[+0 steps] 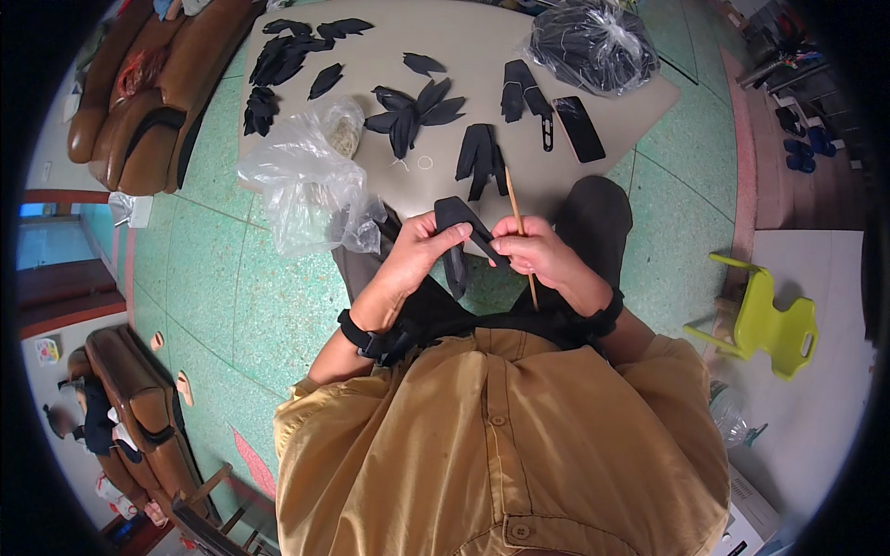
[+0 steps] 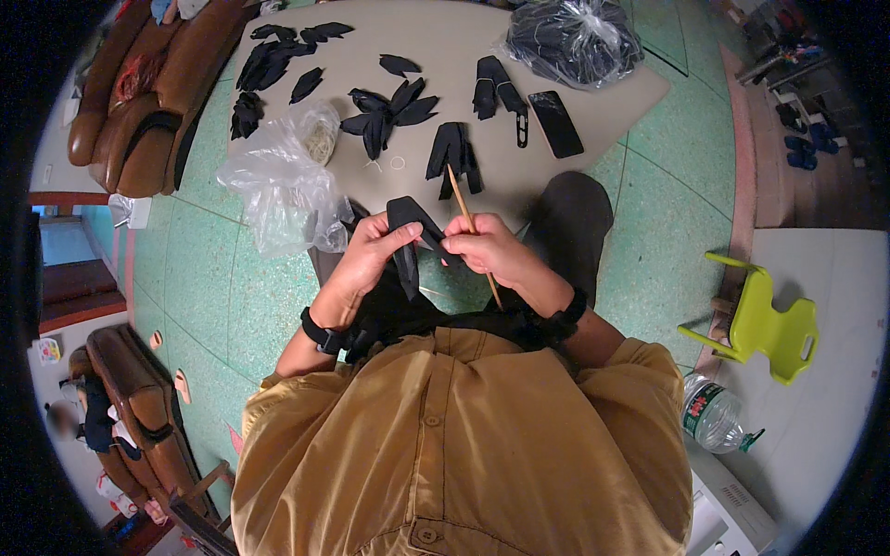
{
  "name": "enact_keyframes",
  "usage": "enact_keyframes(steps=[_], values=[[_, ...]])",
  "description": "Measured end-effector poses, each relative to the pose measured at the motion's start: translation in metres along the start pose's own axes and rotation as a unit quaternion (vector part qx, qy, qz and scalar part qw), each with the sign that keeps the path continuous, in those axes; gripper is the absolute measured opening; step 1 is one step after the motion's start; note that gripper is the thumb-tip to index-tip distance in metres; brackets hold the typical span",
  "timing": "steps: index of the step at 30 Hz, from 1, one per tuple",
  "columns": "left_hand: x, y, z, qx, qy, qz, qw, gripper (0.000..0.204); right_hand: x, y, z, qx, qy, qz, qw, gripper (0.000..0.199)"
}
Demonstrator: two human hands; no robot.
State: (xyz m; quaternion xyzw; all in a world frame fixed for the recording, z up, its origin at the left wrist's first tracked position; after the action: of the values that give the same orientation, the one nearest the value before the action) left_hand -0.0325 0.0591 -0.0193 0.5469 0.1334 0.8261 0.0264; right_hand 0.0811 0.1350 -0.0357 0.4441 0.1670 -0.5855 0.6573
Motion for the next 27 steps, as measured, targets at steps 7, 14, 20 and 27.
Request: enact_keyframes(steps=[7, 14, 20, 27], values=[[0.006, 0.0, 0.002, 0.083, -0.065, 0.03, 0.994, 0.01, -0.031, 0.006, 0.012, 0.144, 0.236, -0.256, 0.926, 0.005], [0.0, -0.001, 0.003, 0.073, -0.028, 0.023, 0.997, 0.011, -0.025, 0.006, 0.013, 0.123, 0.262, -0.097, 0.952, 0.013], [-0.01, -0.004, 0.003, 0.039, 0.033, -0.011, 0.999, 0.015, -0.03, 0.006, 0.012, 0.159, 0.341, -0.102, 0.921, 0.018], [0.003, -0.001, -0.004, 0.052, -0.023, 0.025, 0.998, 0.014, -0.035, 0.008, 0.008, 0.167, 0.204, -0.104, 0.959, 0.017]])
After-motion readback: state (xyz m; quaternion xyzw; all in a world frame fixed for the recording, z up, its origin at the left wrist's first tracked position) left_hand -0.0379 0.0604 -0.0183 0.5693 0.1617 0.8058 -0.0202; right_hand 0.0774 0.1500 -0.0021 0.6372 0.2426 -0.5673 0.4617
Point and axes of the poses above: each hand's wrist, its own y-axis away from the middle knuckle, its own z-axis out of the palm, x = y × z, the point moved 7 cm from there along -y, towards the middle knuckle, and after that the axes turned 8 degrees about -x, right-handed, at the moved point
